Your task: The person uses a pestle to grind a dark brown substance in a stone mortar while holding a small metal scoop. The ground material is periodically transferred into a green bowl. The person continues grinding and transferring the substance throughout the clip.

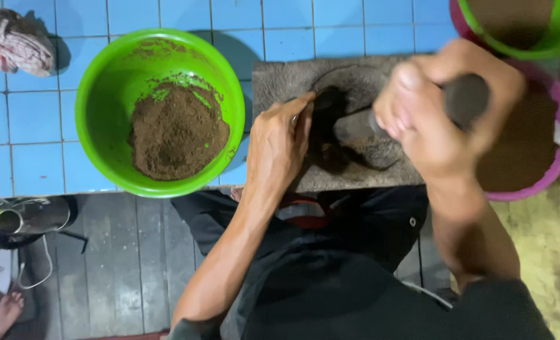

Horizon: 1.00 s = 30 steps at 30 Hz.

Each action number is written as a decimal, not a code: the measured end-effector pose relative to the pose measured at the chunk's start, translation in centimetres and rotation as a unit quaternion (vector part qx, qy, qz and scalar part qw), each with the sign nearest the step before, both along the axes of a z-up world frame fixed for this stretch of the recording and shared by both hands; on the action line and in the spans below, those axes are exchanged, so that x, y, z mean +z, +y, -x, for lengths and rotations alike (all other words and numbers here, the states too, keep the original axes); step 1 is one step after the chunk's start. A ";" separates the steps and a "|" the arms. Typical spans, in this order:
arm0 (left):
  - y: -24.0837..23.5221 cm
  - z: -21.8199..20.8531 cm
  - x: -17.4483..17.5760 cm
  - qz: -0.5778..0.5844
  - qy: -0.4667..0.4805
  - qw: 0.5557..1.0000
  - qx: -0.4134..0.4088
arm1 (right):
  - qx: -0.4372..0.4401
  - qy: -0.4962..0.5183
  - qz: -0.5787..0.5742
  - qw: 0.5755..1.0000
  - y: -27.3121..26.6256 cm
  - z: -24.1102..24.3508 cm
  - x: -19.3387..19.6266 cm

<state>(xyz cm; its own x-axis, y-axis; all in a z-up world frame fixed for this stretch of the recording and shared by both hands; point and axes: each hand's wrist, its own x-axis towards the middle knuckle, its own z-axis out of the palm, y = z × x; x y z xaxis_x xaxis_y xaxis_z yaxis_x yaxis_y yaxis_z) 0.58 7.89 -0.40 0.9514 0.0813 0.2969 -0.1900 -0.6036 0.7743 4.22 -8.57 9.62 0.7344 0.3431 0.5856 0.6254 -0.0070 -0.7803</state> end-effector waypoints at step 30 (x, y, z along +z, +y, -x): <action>0.4 0.0 -0.1 0.043 -0.010 0.999 -0.009 | -0.047 0.008 -0.065 0.997 0.5 -1.1 -3.2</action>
<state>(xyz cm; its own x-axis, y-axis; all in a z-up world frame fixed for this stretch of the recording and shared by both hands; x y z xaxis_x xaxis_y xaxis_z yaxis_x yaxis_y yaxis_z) 0.56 8.32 -0.46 0.9471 0.0902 0.3079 -0.2157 -0.5313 0.8192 5.34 -8.07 6.37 0.7687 0.1951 0.6092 0.6149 0.0369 -0.7877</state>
